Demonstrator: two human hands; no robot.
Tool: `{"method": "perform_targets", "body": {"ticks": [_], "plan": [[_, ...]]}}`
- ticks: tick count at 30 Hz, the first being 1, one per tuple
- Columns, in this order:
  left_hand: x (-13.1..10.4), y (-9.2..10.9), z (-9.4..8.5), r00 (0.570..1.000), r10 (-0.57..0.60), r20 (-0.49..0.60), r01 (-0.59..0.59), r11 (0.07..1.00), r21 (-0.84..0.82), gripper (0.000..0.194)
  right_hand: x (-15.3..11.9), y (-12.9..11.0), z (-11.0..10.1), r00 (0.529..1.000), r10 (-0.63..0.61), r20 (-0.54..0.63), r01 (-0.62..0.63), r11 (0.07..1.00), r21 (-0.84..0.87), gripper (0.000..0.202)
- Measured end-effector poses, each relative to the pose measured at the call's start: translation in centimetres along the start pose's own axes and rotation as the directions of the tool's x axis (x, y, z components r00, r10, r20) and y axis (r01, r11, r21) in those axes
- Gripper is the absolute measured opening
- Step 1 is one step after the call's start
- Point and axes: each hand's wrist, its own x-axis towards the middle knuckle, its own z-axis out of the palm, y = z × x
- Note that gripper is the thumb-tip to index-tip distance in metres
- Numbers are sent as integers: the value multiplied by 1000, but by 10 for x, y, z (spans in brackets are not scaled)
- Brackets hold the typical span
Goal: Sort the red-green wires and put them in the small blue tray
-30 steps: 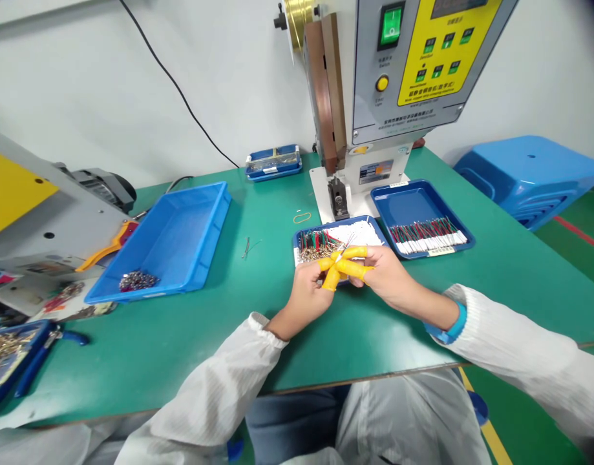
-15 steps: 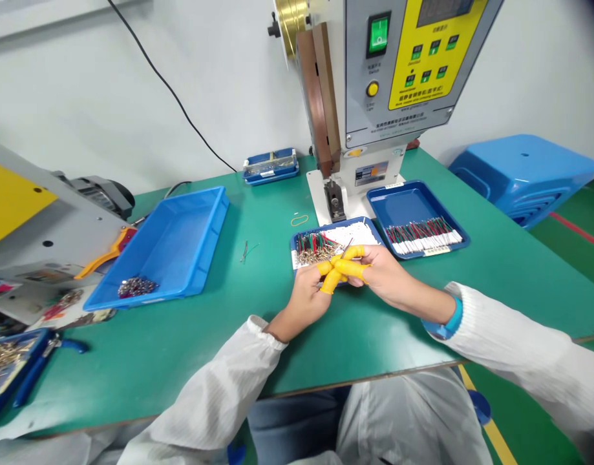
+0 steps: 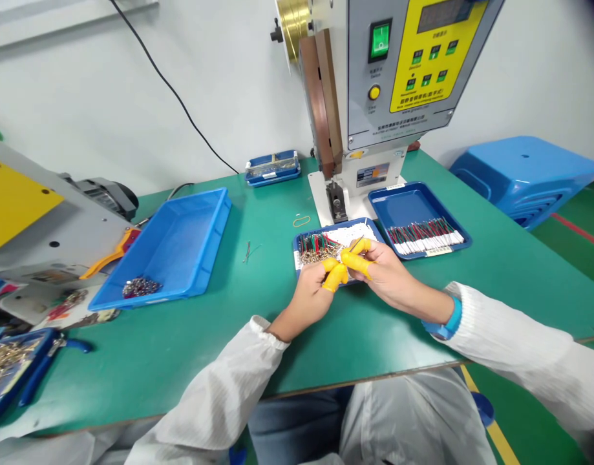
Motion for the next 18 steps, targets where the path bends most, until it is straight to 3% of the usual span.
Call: {"method": "perform_targets", "body": {"ticks": [4,9,14,18], "plan": [[1,0,-1,1000,15,25,-16,1000,7,36,3,-8,-6,998,-27,-63,31,997,64,34],[-2,-8,2,995,-63,72,68,995,-72,37,8,-9,-12,998,-29,-61,35,995,98,29],[-1,-14,5,975,-176,134,206,943,-262,43,10,-9,-12,1000,-2,-27,5,996,84,28],[3,-18,5,950,-250,185,309,831,-463,49,8,-7,-13,1000,8,12,-9,999,46,24]]}}
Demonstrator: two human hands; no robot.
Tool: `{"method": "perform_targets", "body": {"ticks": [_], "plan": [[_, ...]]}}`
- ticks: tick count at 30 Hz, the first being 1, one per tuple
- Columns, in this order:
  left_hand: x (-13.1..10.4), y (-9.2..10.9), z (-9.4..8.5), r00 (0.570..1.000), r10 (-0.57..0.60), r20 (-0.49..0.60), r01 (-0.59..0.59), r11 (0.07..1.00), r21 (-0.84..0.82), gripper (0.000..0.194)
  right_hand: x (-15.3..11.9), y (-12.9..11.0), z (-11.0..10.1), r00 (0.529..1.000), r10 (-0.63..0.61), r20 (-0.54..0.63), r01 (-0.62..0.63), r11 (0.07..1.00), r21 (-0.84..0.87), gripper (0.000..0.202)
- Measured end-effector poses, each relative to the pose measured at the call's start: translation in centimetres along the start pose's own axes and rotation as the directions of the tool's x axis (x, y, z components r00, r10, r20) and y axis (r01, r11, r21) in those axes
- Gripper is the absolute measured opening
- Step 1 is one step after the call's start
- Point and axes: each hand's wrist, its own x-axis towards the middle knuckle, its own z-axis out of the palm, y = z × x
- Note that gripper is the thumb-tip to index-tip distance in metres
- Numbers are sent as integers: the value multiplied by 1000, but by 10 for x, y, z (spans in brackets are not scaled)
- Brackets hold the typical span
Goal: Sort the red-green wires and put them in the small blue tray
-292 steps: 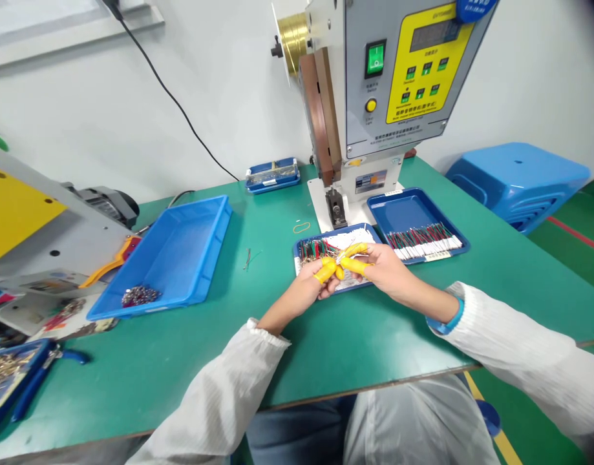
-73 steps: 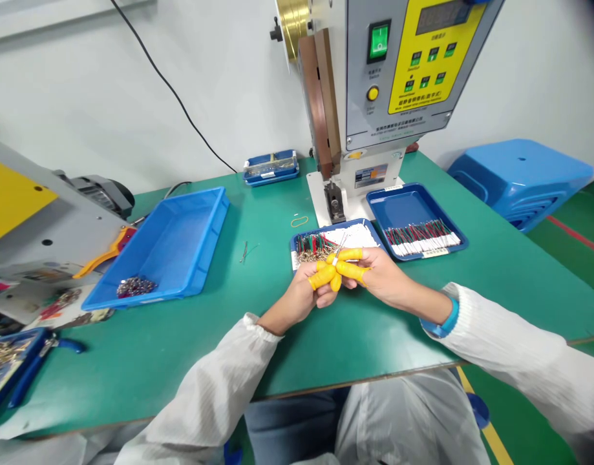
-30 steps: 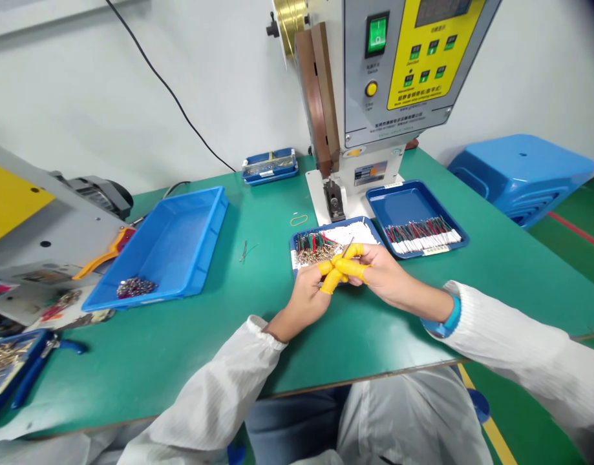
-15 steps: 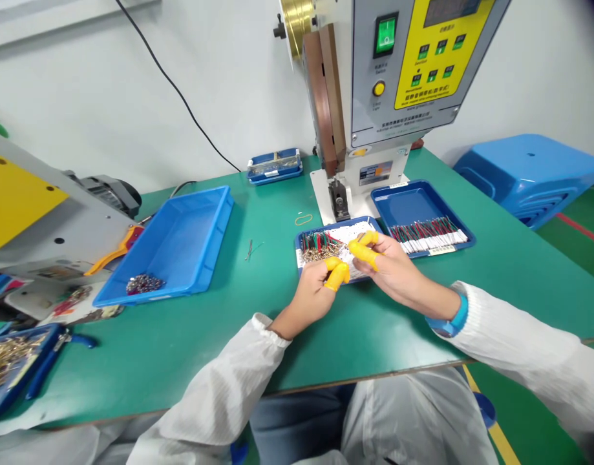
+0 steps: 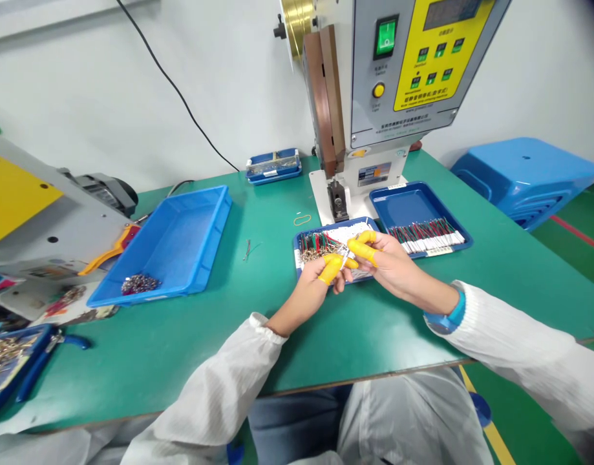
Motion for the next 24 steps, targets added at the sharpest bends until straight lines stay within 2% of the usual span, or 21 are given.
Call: {"method": "perform_targets", "body": {"ticks": [4,8,14,21,24], "plan": [[3,-2,-1,997,-45,-66,33,983,-179,45,-2,2,0,999,28,35,-27,999,-38,22],[3,1,2,990,-75,-121,45,971,-234,43,-4,-1,3,998,51,25,-49,994,-95,23],[2,11,8,990,-115,-83,87,954,-285,36,-5,-1,2,993,90,81,-82,992,-98,20],[1,10,8,986,-156,-64,128,941,-314,34,-4,0,-3,996,63,61,-61,998,-34,14],[2,9,6,985,-162,-61,136,945,-297,36,-2,-2,-4,999,50,14,-50,999,10,16]]}}
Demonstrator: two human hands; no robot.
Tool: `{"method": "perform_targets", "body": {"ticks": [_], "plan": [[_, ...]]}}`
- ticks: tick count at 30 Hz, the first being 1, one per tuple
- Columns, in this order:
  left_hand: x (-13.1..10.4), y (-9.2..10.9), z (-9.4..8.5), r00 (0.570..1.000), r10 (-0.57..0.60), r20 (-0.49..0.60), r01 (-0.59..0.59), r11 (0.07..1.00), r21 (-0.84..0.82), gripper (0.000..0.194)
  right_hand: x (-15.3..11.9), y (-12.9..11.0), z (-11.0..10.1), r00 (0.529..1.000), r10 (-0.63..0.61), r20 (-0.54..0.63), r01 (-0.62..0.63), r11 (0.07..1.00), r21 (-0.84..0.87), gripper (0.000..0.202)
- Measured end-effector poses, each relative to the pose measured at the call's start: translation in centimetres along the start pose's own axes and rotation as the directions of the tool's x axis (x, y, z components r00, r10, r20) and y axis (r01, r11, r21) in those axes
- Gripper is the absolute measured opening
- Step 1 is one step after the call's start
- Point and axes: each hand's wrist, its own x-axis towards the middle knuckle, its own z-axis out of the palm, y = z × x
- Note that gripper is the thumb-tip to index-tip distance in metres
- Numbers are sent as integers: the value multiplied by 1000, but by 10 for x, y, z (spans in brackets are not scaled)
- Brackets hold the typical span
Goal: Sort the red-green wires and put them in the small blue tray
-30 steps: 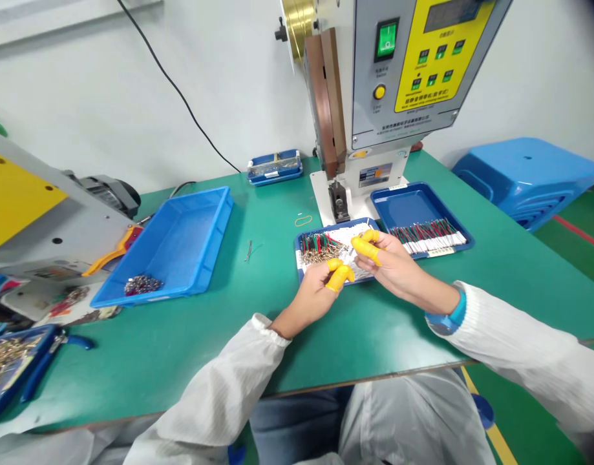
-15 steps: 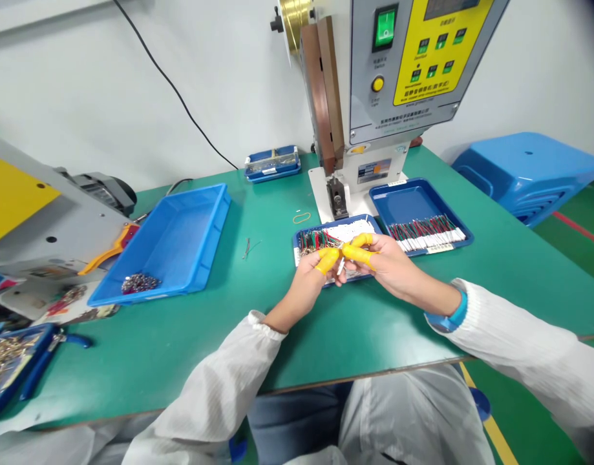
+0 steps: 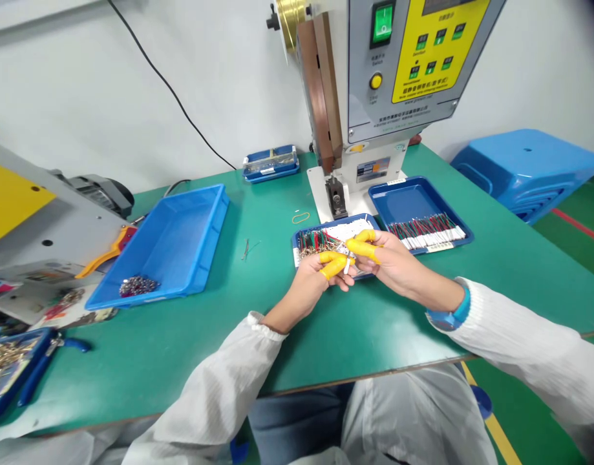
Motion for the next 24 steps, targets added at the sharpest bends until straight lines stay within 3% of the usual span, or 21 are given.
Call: {"method": "perform_targets", "body": {"ticks": [9,20,24], "plan": [[1,6,-3,991,-87,103,85,996,26,49,-3,-1,6,999,33,40,-31,998,-51,24],[2,7,-11,965,-144,220,134,989,59,47,-4,2,6,994,48,95,-41,996,-79,25],[2,5,-14,962,-143,233,128,989,79,44,-3,3,6,999,17,47,-11,994,-109,24]]}}
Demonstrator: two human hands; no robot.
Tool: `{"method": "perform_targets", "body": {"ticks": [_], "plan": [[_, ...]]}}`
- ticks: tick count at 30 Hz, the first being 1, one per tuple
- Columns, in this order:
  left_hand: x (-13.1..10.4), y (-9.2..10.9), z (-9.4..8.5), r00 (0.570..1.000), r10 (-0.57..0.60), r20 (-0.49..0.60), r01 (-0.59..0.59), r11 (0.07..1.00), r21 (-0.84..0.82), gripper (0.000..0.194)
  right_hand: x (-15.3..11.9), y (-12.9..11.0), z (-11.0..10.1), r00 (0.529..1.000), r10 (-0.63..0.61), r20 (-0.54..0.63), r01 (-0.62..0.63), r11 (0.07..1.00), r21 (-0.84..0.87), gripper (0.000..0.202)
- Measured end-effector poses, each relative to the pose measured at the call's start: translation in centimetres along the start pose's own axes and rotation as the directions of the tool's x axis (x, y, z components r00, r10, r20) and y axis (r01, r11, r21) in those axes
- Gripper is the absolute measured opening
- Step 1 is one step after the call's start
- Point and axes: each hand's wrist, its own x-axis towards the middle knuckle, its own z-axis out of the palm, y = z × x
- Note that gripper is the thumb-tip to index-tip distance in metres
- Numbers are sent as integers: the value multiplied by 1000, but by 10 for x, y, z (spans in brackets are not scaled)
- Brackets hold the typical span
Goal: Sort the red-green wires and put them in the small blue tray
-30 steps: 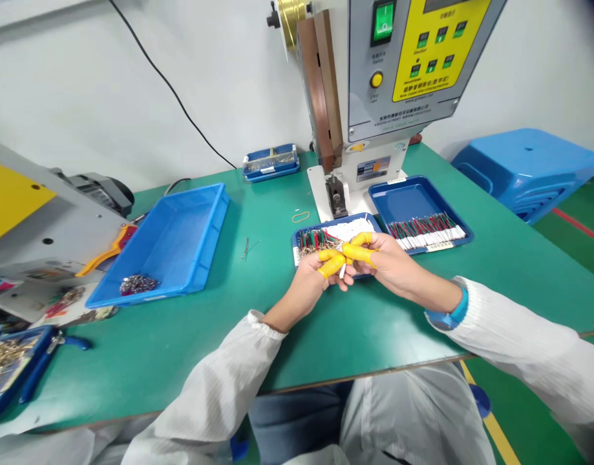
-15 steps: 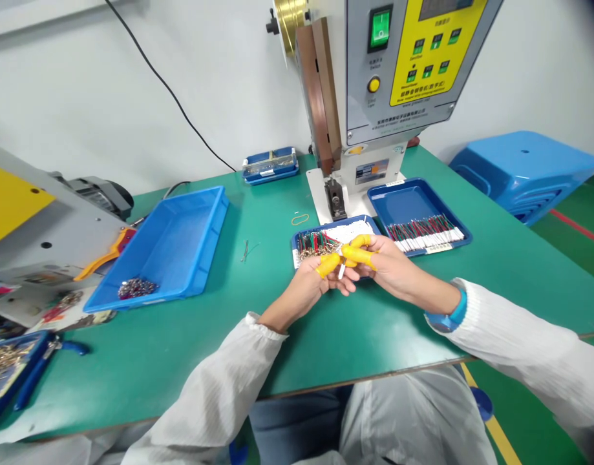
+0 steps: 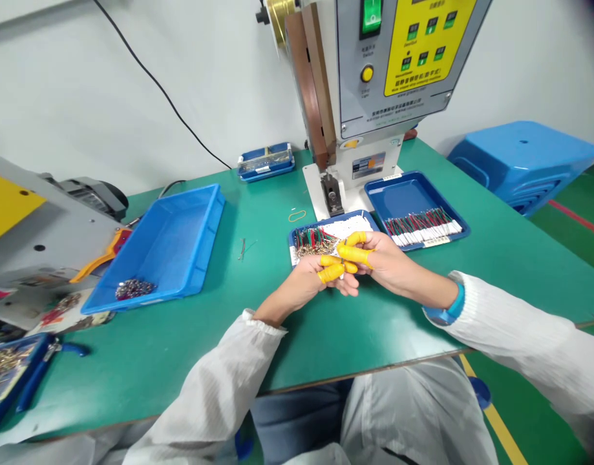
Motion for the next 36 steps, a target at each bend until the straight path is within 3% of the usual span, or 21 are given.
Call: {"method": "perform_targets", "body": {"ticks": [11,22,30,33,36], "plan": [[0,-4,0,996,89,28,-90,996,25,39,-3,-1,2,999,-36,-13,36,999,-10,23],[-2,-1,4,998,65,11,-65,997,39,47,-1,-2,-1,997,-15,73,17,999,-27,22],[0,-1,3,996,92,9,-92,996,21,38,0,-3,2,996,0,93,1,1000,-8,25],[2,-2,3,996,93,-8,-93,995,19,36,0,-4,1,999,-2,41,3,1000,-9,28],[2,-2,4,995,92,-27,-92,996,6,38,1,-1,1,996,-38,-85,36,999,-24,30]]}}
